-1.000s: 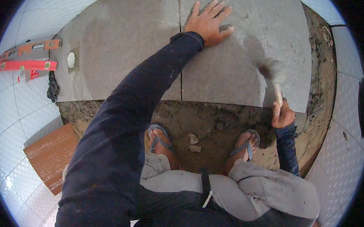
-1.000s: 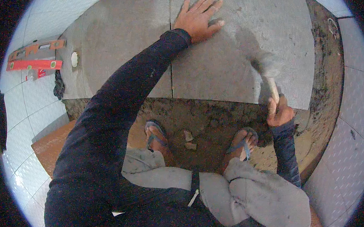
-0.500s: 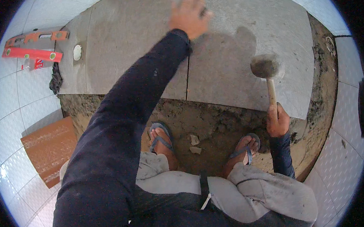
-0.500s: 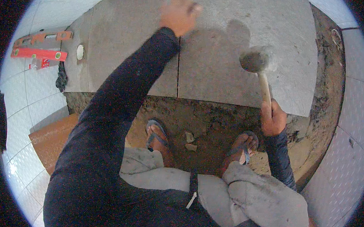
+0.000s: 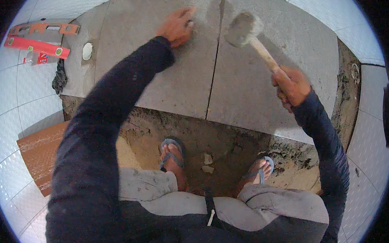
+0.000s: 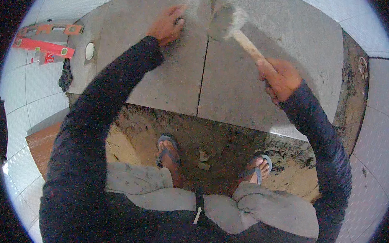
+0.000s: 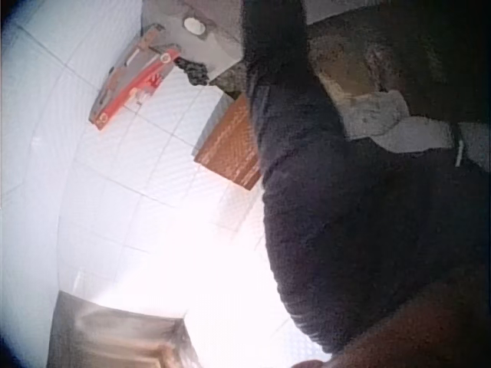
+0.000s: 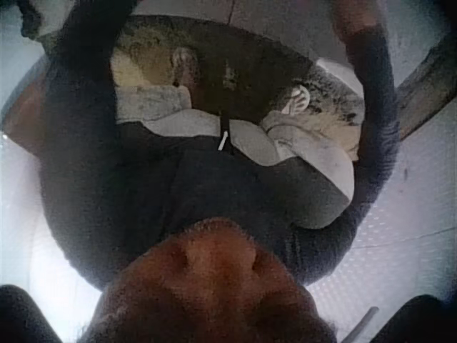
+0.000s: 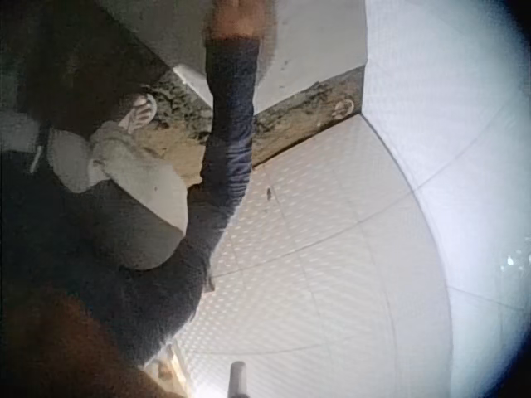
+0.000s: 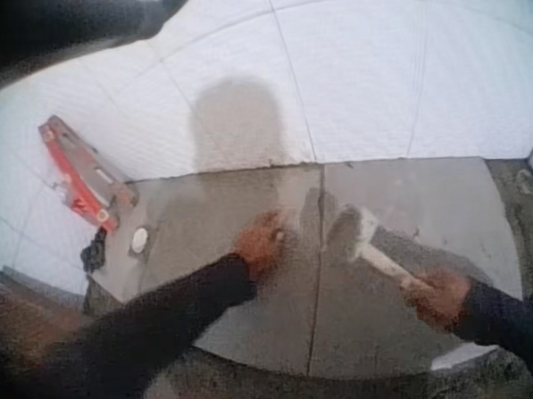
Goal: The person spreads cement on the floor using a trowel, places a large tile onto the cement, and taps it into place with a rubber mallet. They then use the trowel to fill gaps with cement and wipe the tile surface with a cloth.
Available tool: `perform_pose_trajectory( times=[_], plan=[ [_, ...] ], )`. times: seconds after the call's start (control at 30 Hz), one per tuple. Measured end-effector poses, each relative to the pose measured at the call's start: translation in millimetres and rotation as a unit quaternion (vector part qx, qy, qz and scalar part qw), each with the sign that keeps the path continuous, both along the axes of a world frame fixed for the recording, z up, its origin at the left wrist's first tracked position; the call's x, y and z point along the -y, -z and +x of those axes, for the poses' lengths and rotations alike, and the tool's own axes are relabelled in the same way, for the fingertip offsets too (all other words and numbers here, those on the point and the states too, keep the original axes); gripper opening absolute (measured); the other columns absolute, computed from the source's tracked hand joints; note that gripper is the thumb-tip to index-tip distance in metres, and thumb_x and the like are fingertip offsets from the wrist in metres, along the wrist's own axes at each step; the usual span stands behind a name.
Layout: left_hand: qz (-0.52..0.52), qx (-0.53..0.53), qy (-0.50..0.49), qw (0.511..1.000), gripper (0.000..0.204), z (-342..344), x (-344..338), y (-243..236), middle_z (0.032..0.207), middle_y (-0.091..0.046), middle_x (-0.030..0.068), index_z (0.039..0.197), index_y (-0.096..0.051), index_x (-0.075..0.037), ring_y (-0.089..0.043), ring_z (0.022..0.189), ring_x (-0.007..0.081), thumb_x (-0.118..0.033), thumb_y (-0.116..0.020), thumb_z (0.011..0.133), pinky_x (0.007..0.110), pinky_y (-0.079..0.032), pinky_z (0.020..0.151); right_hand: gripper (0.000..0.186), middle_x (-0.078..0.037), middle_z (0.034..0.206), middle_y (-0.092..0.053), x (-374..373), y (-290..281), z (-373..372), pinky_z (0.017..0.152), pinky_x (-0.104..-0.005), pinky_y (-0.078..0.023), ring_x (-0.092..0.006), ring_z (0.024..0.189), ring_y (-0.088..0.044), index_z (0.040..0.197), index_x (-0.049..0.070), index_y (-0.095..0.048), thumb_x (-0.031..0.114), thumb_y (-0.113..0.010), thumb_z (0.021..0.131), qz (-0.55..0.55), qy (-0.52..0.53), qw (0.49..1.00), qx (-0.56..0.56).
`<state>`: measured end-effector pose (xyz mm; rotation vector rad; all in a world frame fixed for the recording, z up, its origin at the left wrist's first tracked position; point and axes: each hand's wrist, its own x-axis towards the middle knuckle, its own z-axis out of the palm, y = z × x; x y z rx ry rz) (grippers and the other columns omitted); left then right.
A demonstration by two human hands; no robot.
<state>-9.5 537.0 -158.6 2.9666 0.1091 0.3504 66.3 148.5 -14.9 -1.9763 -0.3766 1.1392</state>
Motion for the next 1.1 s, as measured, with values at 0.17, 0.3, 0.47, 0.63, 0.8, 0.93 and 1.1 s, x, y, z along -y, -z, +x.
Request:
perform_pose_trajectory(
  times=[0.17, 0.3, 0.47, 0.63, 0.8, 0.93, 1.1],
  plan=[
    [0.108, -0.006, 0.027, 0.994, 0.058, -50, -41, 2, 0.156, -0.036, 0.0096, 0.152, -0.034, -0.015, -0.036, 0.142, 0.0281, -0.042, -0.041, 0.101, 0.052, -0.023, 0.117, 0.053, 0.002, 0.048, -0.039, -66, 2, 19, 0.030, -0.0262, -0.029, -0.0095, 0.031, -0.036, 0.081, 0.010, -0.053, 0.061, -0.052, 0.093, 0.075, -0.072, 0.994, -0.040],
    [0.013, -0.103, -0.014, 0.994, 0.060, -58, -34, -6, 0.159, -0.028, 0.0136, 0.154, -0.028, -0.011, -0.024, 0.148, 0.0298, -0.040, -0.037, 0.102, 0.050, -0.014, 0.120, 0.054, 0.002, 0.047, -0.037, -114, 19, 34, 0.030, -0.0281, -0.030, -0.0105, 0.031, -0.035, 0.081, 0.010, -0.053, 0.063, -0.051, 0.092, 0.065, -0.089, 0.994, 0.012],
    [-0.016, -0.143, -0.019, 0.989, 0.061, -52, -23, -30, 0.161, -0.023, 0.0150, 0.157, -0.020, -0.010, -0.017, 0.150, 0.0307, -0.038, -0.033, 0.104, 0.048, -0.010, 0.122, 0.048, 0.002, 0.049, -0.038, -123, 38, 47, 0.030, -0.0286, -0.029, -0.0109, 0.032, -0.034, 0.083, 0.012, -0.053, 0.058, -0.051, 0.094, -0.107, -0.238, 0.965, -0.034],
    [-0.034, -0.151, -0.028, 0.988, 0.061, -55, -24, -29, 0.161, -0.023, 0.0146, 0.156, -0.022, -0.010, -0.016, 0.150, 0.0303, -0.037, -0.034, 0.103, 0.048, -0.010, 0.122, 0.041, 0.004, 0.054, -0.041, -115, 30, 58, 0.032, -0.0260, -0.028, -0.0091, 0.036, -0.035, 0.087, 0.012, -0.054, 0.051, -0.047, 0.099, 0.045, -0.085, 0.978, -0.186],
    [0.011, -0.152, 0.007, 0.988, 0.063, -47, -4, -42, 0.160, -0.024, 0.0162, 0.155, -0.023, -0.007, -0.019, 0.149, 0.0324, -0.040, -0.034, 0.103, 0.050, -0.009, 0.122, 0.042, 0.004, 0.057, -0.043, -68, 23, 18, 0.034, -0.0254, -0.031, -0.0083, 0.038, -0.036, 0.089, 0.009, -0.053, 0.050, -0.046, 0.100, 0.071, -0.046, 0.992, 0.095],
    [-0.014, -0.088, 0.162, 0.983, 0.064, -19, 71, -38, 0.159, -0.028, 0.0143, 0.154, -0.026, -0.010, -0.026, 0.147, 0.0305, -0.045, -0.037, 0.102, 0.052, -0.017, 0.119, 0.047, 0.000, 0.057, -0.046, 10, 19, -21, 0.035, -0.0284, -0.033, -0.0098, 0.039, -0.042, 0.083, 0.008, -0.051, 0.050, -0.046, 0.100, 0.031, 0.162, 0.986, 0.016],
    [-0.023, 0.059, 0.172, 0.983, 0.064, 13, 121, -14, 0.156, -0.034, 0.0152, 0.150, -0.034, -0.009, -0.033, 0.143, 0.0308, -0.047, -0.042, 0.099, 0.053, -0.022, 0.116, 0.041, -0.004, 0.057, -0.049, 61, 48, -85, 0.038, -0.0315, -0.037, -0.0152, 0.040, -0.045, 0.084, 0.007, -0.052, 0.045, -0.048, 0.101, 0.098, 0.284, 0.953, 0.033]
  ],
)
